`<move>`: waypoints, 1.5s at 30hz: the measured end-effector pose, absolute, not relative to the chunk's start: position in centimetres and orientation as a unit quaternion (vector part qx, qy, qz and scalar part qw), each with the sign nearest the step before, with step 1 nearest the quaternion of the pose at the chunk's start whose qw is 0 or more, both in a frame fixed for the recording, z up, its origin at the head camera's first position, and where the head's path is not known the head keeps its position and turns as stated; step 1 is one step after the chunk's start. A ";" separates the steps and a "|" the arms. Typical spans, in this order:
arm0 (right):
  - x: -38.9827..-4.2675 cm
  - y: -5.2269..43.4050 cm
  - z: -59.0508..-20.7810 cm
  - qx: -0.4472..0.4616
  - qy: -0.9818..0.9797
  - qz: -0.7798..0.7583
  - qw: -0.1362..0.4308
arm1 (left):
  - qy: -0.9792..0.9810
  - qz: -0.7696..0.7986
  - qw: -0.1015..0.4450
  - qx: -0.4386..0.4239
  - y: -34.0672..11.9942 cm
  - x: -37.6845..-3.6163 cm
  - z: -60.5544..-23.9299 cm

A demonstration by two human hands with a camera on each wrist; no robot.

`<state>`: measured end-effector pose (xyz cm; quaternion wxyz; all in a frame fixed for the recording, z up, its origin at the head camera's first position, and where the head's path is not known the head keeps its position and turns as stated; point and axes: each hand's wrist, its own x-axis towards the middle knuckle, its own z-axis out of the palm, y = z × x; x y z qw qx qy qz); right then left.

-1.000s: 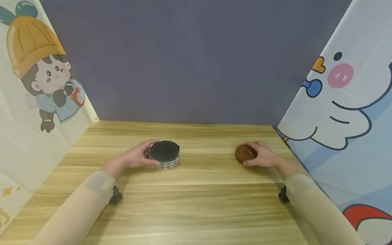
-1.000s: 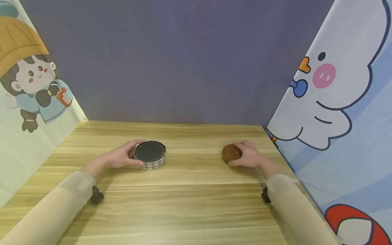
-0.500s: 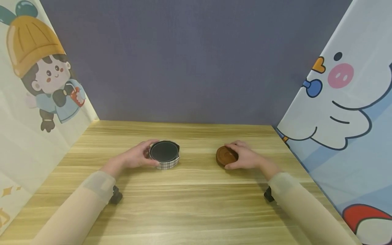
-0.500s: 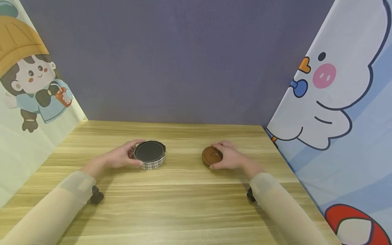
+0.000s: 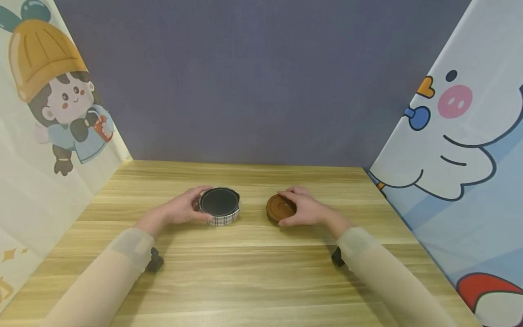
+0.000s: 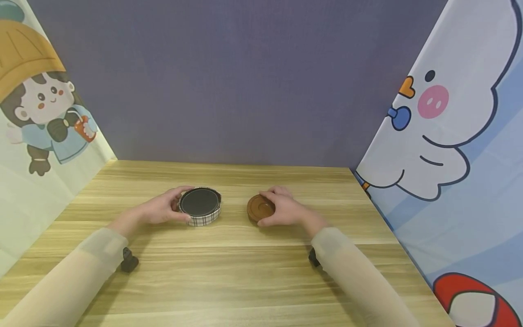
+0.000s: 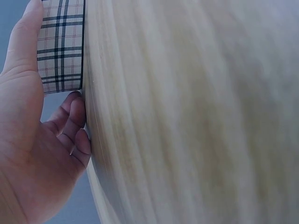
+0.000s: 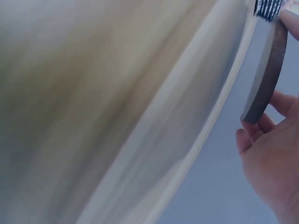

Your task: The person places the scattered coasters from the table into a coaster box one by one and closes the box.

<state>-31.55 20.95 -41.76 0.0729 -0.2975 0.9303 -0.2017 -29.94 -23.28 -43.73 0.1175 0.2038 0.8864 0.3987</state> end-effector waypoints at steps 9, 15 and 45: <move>-32.0 17.0 -41.0 -0.316 0.927 -0.192 0.053 | 0.884 0.402 0.121 0.206 -23.2 -30.0 -43.7; -32.3 14.4 -40.2 -0.329 0.921 -0.203 0.047 | 0.885 0.400 0.118 0.208 -23.3 -30.1 -43.7; -33.3 3.6 -40.5 -0.367 0.898 -0.230 0.079 | 0.886 0.396 0.127 0.206 -23.5 -29.6 -43.4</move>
